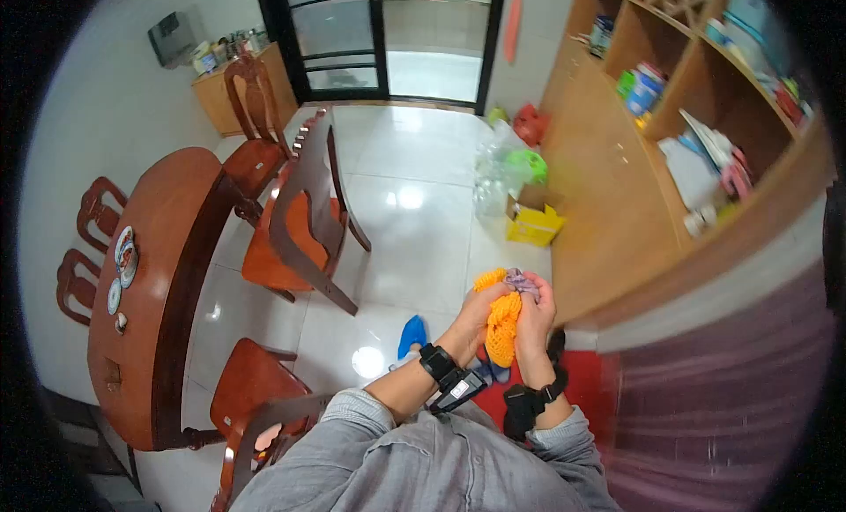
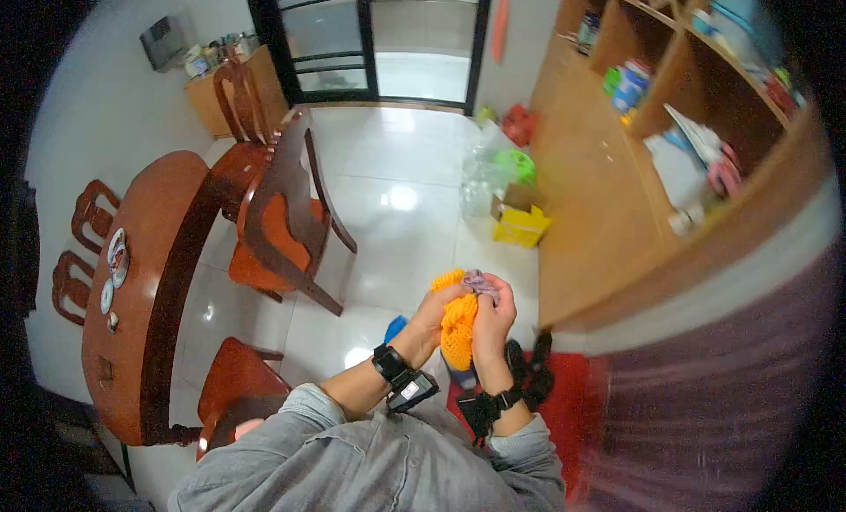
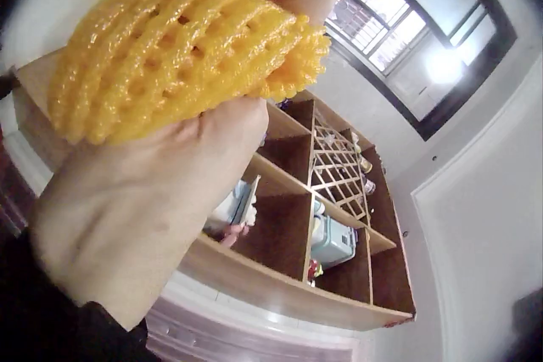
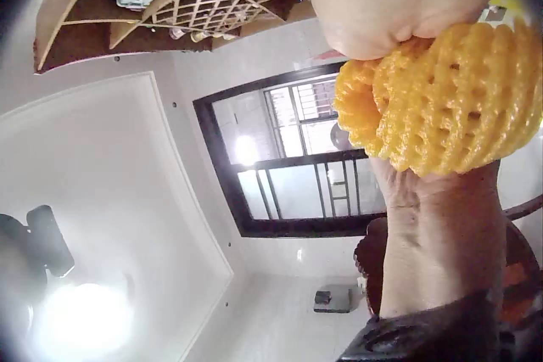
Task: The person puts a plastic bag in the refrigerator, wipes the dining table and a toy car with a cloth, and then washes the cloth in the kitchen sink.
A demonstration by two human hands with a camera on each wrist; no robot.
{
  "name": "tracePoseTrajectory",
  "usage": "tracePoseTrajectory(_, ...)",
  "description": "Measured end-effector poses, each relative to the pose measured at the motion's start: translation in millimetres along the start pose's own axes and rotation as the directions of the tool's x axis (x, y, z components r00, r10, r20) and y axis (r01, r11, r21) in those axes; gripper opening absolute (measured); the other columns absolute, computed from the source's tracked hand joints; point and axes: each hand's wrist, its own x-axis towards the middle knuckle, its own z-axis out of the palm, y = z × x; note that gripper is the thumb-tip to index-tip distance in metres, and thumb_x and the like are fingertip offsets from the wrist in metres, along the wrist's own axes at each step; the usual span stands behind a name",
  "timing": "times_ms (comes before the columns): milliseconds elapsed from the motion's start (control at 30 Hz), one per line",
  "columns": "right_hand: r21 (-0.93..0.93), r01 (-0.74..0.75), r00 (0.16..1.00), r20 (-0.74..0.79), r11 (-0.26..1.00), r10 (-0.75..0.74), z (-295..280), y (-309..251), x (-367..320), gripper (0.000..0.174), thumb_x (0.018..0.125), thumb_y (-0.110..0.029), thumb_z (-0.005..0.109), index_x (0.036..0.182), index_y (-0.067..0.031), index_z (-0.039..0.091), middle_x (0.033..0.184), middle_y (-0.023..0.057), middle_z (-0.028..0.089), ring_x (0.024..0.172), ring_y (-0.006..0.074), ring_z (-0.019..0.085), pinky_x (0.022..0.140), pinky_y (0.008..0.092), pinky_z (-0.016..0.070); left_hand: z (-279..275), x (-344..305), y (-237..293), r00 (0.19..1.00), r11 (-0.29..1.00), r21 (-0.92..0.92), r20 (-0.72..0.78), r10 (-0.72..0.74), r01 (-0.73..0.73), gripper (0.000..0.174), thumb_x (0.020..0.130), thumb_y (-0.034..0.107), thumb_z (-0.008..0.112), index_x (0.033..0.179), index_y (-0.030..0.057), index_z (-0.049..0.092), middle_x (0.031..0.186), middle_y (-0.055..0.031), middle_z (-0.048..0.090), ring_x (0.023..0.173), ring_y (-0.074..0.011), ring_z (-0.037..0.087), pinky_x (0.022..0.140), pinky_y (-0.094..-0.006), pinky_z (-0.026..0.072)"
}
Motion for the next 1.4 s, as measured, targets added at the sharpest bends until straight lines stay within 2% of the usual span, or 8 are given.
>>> tracePoseTrajectory(133,0.027,-0.026,0.998,0.053,0.999,0.024,65,37,95,0.027,0.078,0.006,0.04,0.101,0.0019,0.052,0.097,0.0085,0.057,0.088,0.0151,0.055,0.081,0.0264,0.0444,-7,74,79,0.998,0.99,0.133,-0.038,0.044,-0.038,0.019,0.084,0.011,0.052,0.101,0.003,0.054,0.09,-0.0059,0.06,0.078,-0.0155,0.06,0.069,-0.0276,0.0508)
tracePoseTrajectory(267,-0.007,-0.012,0.998,0.059,1.0,0.012,144,32,188,0.028,0.077,0.005,0.04,0.101,0.0019,0.053,0.097,0.0084,0.056,0.087,0.0149,0.054,0.08,0.0255,0.0441,-9,159,158,0.996,0.993,0.083,-0.024,0.092,-0.089,0.018,0.085,0.013,0.052,0.1,0.0037,0.054,0.089,-0.0052,0.06,0.077,-0.0137,0.06,0.067,-0.0271,0.0504)
tracePoseTrajectory(533,-0.083,0.039,0.999,0.015,0.996,-0.038,217,49,363,0.027,0.077,0.004,0.04,0.102,0.002,0.053,0.099,0.0083,0.056,0.091,0.0149,0.053,0.082,0.0262,0.0423,23,313,266,0.997,0.996,0.09,-0.071,0.02,-0.014,0.018,0.08,0.008,0.054,0.096,0.0008,0.056,0.085,-0.0065,0.06,0.074,-0.0163,0.061,0.065,-0.0278,0.0507)
tracePoseTrajectory(833,0.08,-0.021,0.993,0.118,0.997,0.012,345,83,605,0.027,0.078,0.005,0.04,0.101,0.0012,0.054,0.096,0.0089,0.057,0.086,0.0147,0.055,0.078,0.0251,0.0451,10,551,402,0.991,0.98,0.168,-0.064,0.118,-0.106,0.021,0.081,0.011,0.052,0.1,0.0029,0.056,0.09,-0.0056,0.06,0.077,-0.0156,0.061,0.066,-0.0278,0.0503)
tracePoseTrajectory(1000,0.024,-0.007,0.968,0.253,1.0,0.001,434,86,677,0.027,0.078,0.006,0.041,0.101,0.0009,0.054,0.095,0.0092,0.058,0.086,0.0148,0.056,0.078,0.0255,0.0454,14,592,490,0.963,0.956,0.21,-0.129,0.237,-0.207,0.02,0.086,0.017,0.05,0.102,0.0063,0.053,0.091,-0.0032,0.06,0.08,-0.0131,0.06,0.07,-0.0259,0.0499)
tracePoseTrajectory(1167,-0.051,0.015,0.931,0.364,0.999,0.004,518,115,792,0.027,0.078,0.005,0.04,0.1,0.0009,0.054,0.093,0.0094,0.059,0.084,0.0158,0.057,0.076,0.0258,0.0462,-11,701,571,0.946,0.963,0.113,-0.189,0.262,-0.244,0.021,0.083,0.014,0.052,0.103,0.0042,0.054,0.092,-0.0055,0.06,0.081,-0.0155,0.061,0.069,-0.0275,0.0504)
tracePoseTrajectory(1233,-0.081,0.077,0.929,0.367,0.994,-0.042,560,119,840,0.027,0.078,0.004,0.04,0.1,0.0007,0.054,0.094,0.0095,0.059,0.084,0.0153,0.057,0.075,0.0255,0.0462,-18,745,611,0.952,0.967,0.067,-0.169,0.255,-0.247,0.022,0.083,0.014,0.053,0.103,0.0041,0.054,0.093,-0.0055,0.06,0.082,-0.0155,0.061,0.07,-0.0274,0.0504)
tracePoseTrajectory(1400,-0.045,0.002,0.959,0.282,0.999,0.01,614,121,955,0.027,0.078,0.005,0.039,0.1,0.0008,0.055,0.094,0.0082,0.059,0.084,0.0131,0.056,0.074,0.0243,0.0459,-9,866,681,0.964,0.976,0.044,-0.153,0.217,-0.212,0.021,0.082,0.011,0.054,0.101,0.003,0.055,0.091,-0.0061,0.06,0.079,-0.0156,0.061,0.068,-0.0271,0.0506)
